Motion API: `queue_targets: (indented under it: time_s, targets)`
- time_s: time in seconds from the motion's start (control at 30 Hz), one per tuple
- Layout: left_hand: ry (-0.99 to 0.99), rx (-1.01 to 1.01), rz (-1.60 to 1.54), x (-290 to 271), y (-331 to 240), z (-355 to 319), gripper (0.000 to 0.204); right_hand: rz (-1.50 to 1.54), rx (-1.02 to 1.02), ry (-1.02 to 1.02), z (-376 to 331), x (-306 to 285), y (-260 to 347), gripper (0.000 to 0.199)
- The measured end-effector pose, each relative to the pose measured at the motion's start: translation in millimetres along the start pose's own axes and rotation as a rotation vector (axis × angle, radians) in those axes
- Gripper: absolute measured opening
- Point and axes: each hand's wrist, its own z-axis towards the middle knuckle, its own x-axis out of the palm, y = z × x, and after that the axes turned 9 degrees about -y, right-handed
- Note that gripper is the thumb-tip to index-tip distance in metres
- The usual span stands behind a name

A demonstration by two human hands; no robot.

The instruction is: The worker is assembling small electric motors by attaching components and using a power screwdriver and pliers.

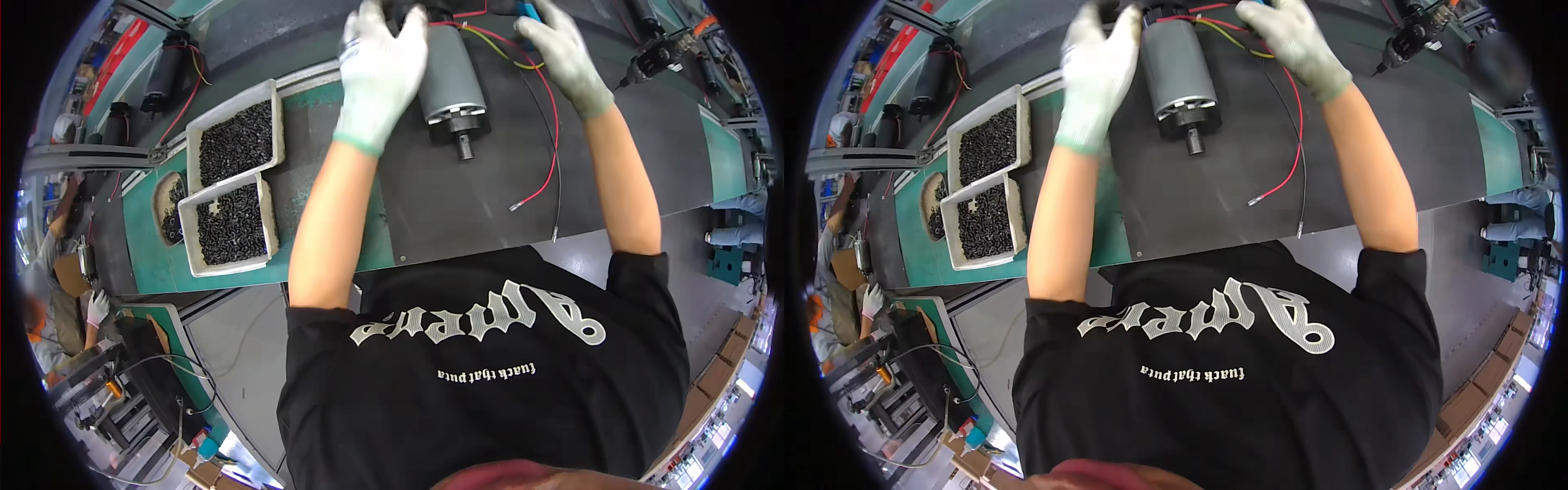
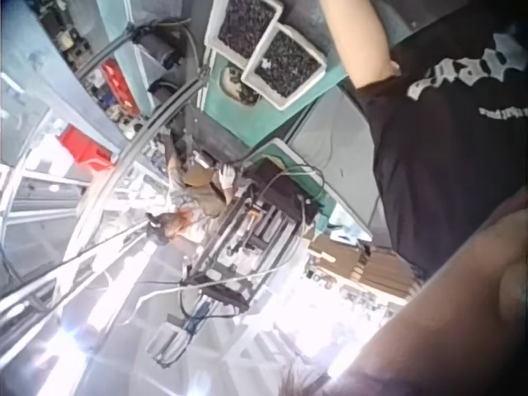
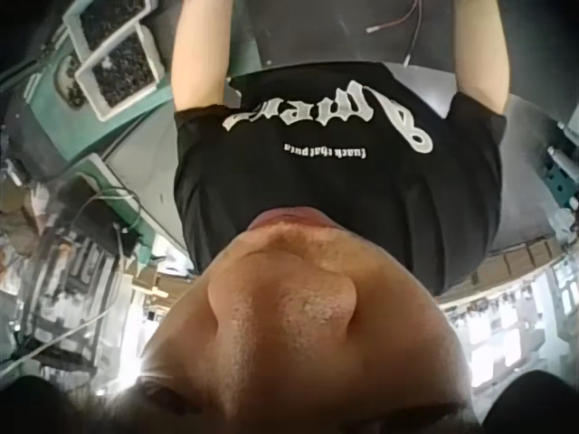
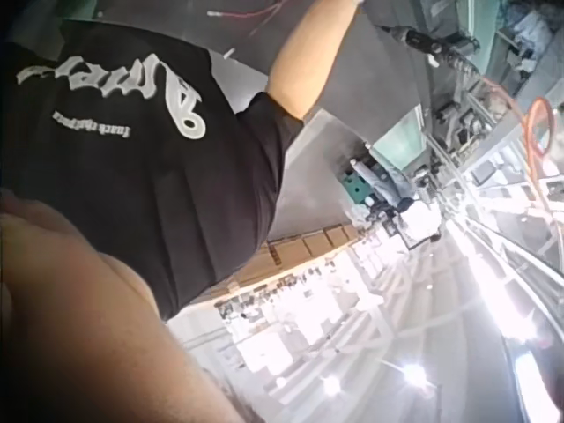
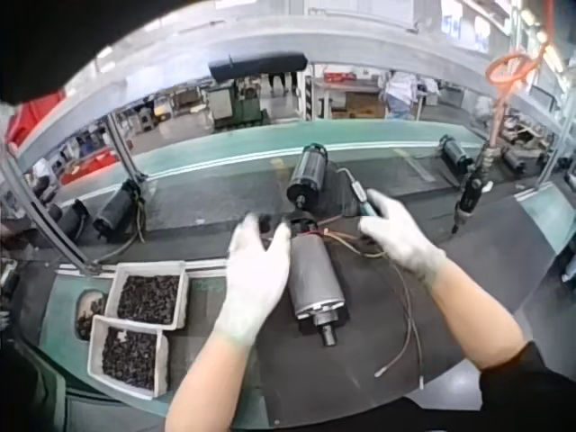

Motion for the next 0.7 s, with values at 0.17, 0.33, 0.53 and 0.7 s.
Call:
queue_targets:
  time_s: [0.17,0.33,0.53,0.7]
  targets:
    - [0.382,-0.539,-0.002,47,59,16,0.085,1.095,0.847,0.329,16,47,-43,0.019]
    - [0.357,-0.589,0.047,39,9,11,0.083,1.235,0.721,0.232,-10,49,-49,0.030]
    - [0.232,-0.214,-0.300,-50,-85,-24,0.093,0.445,0.020,0.268,-54,-51,91,0.044]
    - [0.162,0.267,-0.632,-68,-71,-55,0.111,-0.172,-0.428,0.192,-27,-72,124,0.046]
